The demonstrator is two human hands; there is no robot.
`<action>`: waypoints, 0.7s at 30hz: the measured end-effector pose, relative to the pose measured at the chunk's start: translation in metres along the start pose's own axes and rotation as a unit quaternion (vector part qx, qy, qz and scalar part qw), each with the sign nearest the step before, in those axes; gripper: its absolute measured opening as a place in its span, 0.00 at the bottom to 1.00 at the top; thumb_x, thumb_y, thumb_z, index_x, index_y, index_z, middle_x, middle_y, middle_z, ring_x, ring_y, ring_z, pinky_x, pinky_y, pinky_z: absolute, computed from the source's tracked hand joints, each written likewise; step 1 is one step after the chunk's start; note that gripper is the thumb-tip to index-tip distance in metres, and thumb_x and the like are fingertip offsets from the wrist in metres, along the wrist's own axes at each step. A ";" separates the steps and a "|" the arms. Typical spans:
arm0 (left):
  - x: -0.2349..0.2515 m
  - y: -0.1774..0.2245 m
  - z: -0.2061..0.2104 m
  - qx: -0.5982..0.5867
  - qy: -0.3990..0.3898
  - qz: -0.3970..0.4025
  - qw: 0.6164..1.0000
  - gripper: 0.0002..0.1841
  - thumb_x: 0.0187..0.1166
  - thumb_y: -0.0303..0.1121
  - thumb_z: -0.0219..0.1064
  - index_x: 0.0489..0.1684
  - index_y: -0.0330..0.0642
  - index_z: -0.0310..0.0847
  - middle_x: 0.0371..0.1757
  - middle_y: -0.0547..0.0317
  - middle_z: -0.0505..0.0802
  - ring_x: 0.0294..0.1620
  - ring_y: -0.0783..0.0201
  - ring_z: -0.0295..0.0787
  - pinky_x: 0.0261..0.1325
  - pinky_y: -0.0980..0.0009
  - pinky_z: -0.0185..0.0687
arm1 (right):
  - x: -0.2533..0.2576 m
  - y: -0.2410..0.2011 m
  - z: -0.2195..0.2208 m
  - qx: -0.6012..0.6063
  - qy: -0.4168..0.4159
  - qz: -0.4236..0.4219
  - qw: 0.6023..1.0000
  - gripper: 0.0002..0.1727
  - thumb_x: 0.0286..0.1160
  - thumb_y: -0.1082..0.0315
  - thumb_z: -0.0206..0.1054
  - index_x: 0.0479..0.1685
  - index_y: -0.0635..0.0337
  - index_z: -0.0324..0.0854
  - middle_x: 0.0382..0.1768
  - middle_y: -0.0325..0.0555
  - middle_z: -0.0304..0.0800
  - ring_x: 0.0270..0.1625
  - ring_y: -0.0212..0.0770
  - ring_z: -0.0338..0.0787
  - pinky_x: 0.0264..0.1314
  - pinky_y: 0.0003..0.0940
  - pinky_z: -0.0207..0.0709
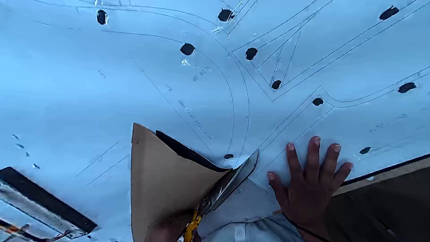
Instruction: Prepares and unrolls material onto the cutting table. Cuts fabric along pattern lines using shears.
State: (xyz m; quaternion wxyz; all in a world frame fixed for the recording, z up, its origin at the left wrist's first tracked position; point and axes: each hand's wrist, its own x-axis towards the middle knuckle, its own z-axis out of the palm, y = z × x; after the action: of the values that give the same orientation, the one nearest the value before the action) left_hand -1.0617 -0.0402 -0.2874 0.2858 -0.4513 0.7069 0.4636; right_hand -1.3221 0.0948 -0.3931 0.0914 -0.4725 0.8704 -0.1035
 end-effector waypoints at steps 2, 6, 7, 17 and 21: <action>0.002 -0.002 0.003 0.000 0.007 0.007 1.000 0.10 0.66 0.28 0.72 0.40 0.32 0.93 0.30 0.44 0.95 0.26 0.50 0.92 0.31 0.52 0.87 | 0.000 0.000 0.000 0.000 -0.003 0.000 1.000 0.40 0.80 0.27 0.42 0.94 0.21 0.47 0.98 0.32 0.33 0.97 0.49 0.22 0.89 0.72 0.11; 0.004 -0.006 0.005 -0.006 0.009 0.022 1.000 0.10 0.65 0.28 0.72 0.39 0.33 0.93 0.29 0.46 0.95 0.25 0.53 0.92 0.30 0.54 0.86 | 0.000 0.000 0.001 0.000 0.003 0.005 1.000 0.41 0.79 0.26 0.44 0.94 0.19 0.48 0.98 0.31 0.33 0.98 0.48 0.23 0.89 0.73 0.13; 0.004 -0.006 0.005 -0.007 0.009 0.023 1.000 0.10 0.65 0.28 0.72 0.39 0.33 0.93 0.29 0.46 0.95 0.25 0.53 0.92 0.30 0.54 0.86 | 0.000 0.000 0.001 0.000 0.002 0.006 1.000 0.41 0.79 0.26 0.44 0.94 0.19 0.48 0.98 0.31 0.33 0.98 0.48 0.22 0.90 0.72 0.12; 0.010 -0.011 0.011 -0.021 0.013 0.023 0.999 0.08 0.65 0.29 0.72 0.36 0.35 0.93 0.27 0.49 0.94 0.23 0.57 0.91 0.28 0.59 0.86 | 0.001 0.000 0.000 -0.001 -0.003 0.006 1.000 0.40 0.80 0.27 0.44 0.94 0.20 0.47 0.98 0.31 0.32 0.97 0.49 0.22 0.90 0.72 0.13; 0.007 -0.008 0.006 -0.034 0.003 0.018 0.999 0.09 0.67 0.28 0.72 0.40 0.34 0.94 0.30 0.47 0.95 0.26 0.55 0.92 0.32 0.57 0.87 | 0.001 -0.001 0.001 -0.002 -0.003 0.006 1.000 0.40 0.80 0.27 0.44 0.94 0.19 0.47 0.98 0.31 0.31 0.97 0.49 0.21 0.89 0.72 0.12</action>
State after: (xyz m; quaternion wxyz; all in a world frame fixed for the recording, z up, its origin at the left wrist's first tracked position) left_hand -1.0573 -0.0385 -0.2994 0.2597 -0.4495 0.6997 0.4909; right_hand -1.3220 0.0935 -0.3934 0.0937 -0.4679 0.8731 -0.0999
